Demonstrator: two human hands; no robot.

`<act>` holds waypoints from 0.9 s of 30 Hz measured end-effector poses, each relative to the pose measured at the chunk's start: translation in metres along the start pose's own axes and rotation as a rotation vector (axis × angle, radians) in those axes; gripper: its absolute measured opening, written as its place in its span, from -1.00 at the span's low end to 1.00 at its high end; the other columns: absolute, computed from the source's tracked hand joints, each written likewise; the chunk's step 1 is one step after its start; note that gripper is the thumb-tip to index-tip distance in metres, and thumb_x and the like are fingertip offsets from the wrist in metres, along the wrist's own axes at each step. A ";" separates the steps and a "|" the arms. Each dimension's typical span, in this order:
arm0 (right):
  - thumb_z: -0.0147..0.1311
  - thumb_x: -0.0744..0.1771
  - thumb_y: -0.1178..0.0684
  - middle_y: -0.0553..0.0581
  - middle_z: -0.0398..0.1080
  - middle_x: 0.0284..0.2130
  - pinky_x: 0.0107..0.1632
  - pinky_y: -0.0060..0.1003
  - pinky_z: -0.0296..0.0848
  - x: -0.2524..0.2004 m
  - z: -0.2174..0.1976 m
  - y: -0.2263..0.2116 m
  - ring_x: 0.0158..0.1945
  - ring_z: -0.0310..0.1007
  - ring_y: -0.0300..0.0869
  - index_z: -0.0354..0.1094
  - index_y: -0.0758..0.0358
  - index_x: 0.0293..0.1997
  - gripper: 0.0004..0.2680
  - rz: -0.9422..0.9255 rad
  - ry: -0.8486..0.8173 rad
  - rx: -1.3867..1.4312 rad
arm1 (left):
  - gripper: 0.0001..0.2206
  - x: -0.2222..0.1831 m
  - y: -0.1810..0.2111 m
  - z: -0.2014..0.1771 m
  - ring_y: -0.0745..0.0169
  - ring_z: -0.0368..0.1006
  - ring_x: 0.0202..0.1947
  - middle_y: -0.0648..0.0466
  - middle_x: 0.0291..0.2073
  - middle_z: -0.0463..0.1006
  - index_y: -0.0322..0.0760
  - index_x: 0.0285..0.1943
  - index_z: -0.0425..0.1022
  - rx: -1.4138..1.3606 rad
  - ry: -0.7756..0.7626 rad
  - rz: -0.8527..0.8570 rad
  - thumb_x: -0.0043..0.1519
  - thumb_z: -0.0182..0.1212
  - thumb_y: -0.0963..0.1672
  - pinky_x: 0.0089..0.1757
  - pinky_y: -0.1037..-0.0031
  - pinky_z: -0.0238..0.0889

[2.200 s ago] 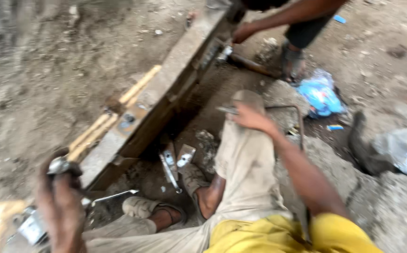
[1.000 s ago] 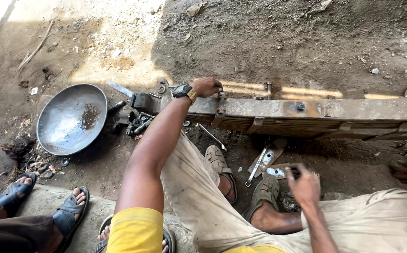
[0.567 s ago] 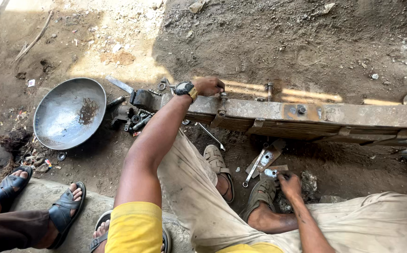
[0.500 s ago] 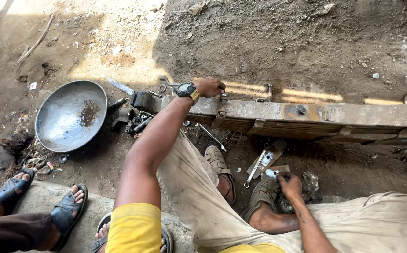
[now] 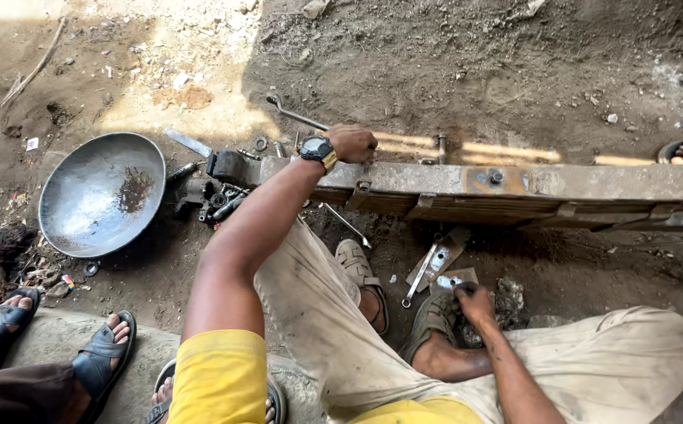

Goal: The person assembles a heavy metal leaf spring unit by hand and using a wrench to tighten bolts while collaborating with others on the ground.

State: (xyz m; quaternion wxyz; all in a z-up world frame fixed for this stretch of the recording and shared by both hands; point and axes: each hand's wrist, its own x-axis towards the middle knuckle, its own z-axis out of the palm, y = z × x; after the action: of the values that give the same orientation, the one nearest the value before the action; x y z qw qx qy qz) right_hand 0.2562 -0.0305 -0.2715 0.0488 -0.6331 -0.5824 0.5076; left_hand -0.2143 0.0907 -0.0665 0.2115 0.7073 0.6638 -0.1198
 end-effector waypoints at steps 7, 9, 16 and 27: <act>0.16 0.33 0.02 0.20 0.62 -0.39 -0.19 -0.17 0.53 0.008 0.003 0.004 -0.34 0.64 -0.11 0.52 0.36 -0.02 -0.77 -0.015 0.012 -0.037 | -0.64 -0.012 0.004 -0.008 0.35 0.23 -0.57 0.17 -0.58 0.36 -0.20 -0.26 0.55 0.029 -0.057 0.013 0.40 0.01 0.06 -0.46 0.40 0.29; 0.17 0.34 0.00 0.22 0.63 -0.37 -0.16 -0.14 0.53 0.010 0.008 0.005 -0.33 0.64 -0.10 0.53 0.38 -0.02 -0.76 -0.007 -0.009 -0.050 | -0.58 -0.017 0.004 -0.008 0.36 0.22 -0.57 0.18 -0.58 0.33 -0.19 -0.29 0.55 -0.016 -0.094 -0.017 0.32 0.14 0.16 -0.45 0.40 0.25; 0.17 0.35 -0.05 0.21 0.60 -0.18 0.05 -0.04 0.50 0.016 0.019 0.001 -0.19 0.63 -0.01 0.49 0.22 0.13 -0.72 0.100 -0.042 -0.195 | -0.68 -0.014 0.004 0.001 0.38 0.19 -0.57 0.19 -0.58 0.37 -0.14 -0.25 0.60 0.046 0.059 0.090 0.27 0.24 0.10 -0.38 0.39 0.20; 0.27 0.27 -0.09 0.51 0.53 -0.15 0.01 0.09 0.51 0.065 0.073 -0.022 -0.03 0.57 0.25 0.52 0.51 -0.15 -0.67 0.189 0.218 -0.227 | -0.63 -0.026 0.015 -0.019 0.01 0.51 -0.28 -0.02 -0.34 0.60 -0.25 -0.25 0.61 0.030 0.123 0.126 0.19 0.32 0.11 -0.22 0.14 0.41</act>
State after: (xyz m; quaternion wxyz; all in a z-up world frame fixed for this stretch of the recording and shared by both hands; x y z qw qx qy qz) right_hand 0.1774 -0.0111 -0.3296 -0.0082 -0.7376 -0.5652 0.3692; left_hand -0.2038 0.0756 -0.0361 0.1670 0.7566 0.6280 -0.0726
